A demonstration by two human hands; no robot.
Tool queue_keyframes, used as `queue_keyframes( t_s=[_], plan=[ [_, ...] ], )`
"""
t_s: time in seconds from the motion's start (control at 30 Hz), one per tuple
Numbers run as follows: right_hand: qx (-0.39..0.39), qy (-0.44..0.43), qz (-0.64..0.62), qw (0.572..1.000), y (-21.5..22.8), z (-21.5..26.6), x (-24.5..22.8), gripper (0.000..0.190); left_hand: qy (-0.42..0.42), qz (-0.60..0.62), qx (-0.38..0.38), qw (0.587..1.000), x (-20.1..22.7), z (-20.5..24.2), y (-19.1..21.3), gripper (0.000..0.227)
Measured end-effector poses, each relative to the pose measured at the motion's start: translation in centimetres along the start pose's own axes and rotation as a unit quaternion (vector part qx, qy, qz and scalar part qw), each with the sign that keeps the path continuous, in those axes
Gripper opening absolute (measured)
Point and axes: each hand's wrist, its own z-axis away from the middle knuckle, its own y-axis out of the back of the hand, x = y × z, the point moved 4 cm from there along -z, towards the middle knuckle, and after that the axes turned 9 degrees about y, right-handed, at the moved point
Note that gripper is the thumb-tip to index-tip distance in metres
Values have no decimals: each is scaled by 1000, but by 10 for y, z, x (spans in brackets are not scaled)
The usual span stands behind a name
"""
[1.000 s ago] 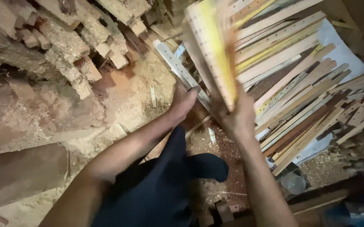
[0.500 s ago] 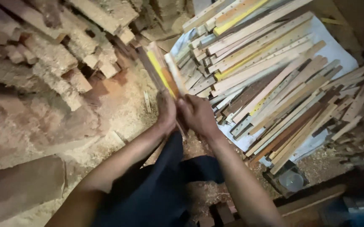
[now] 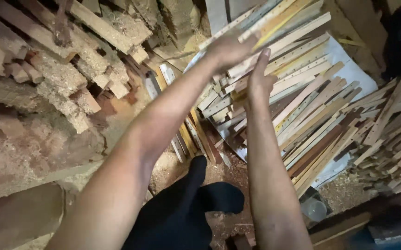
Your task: Planing and sorting thin wooden strips using an electric hand planer
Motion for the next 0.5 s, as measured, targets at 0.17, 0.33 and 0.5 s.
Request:
queue_keyframes(
  t_s=[0.17,0.33,0.5],
  plan=[
    [-67,31,-257,963,11,-9,-8,83,23,2,-9,1000,17,6,-50,92],
    [-109,7,-158,981,13,2,1,100,22,-67,53,996,4,7,-57,96],
    [-40,63,-245,967,24,3,56,122,-41,48,128,990,-16,43,-95,88]
  ],
)
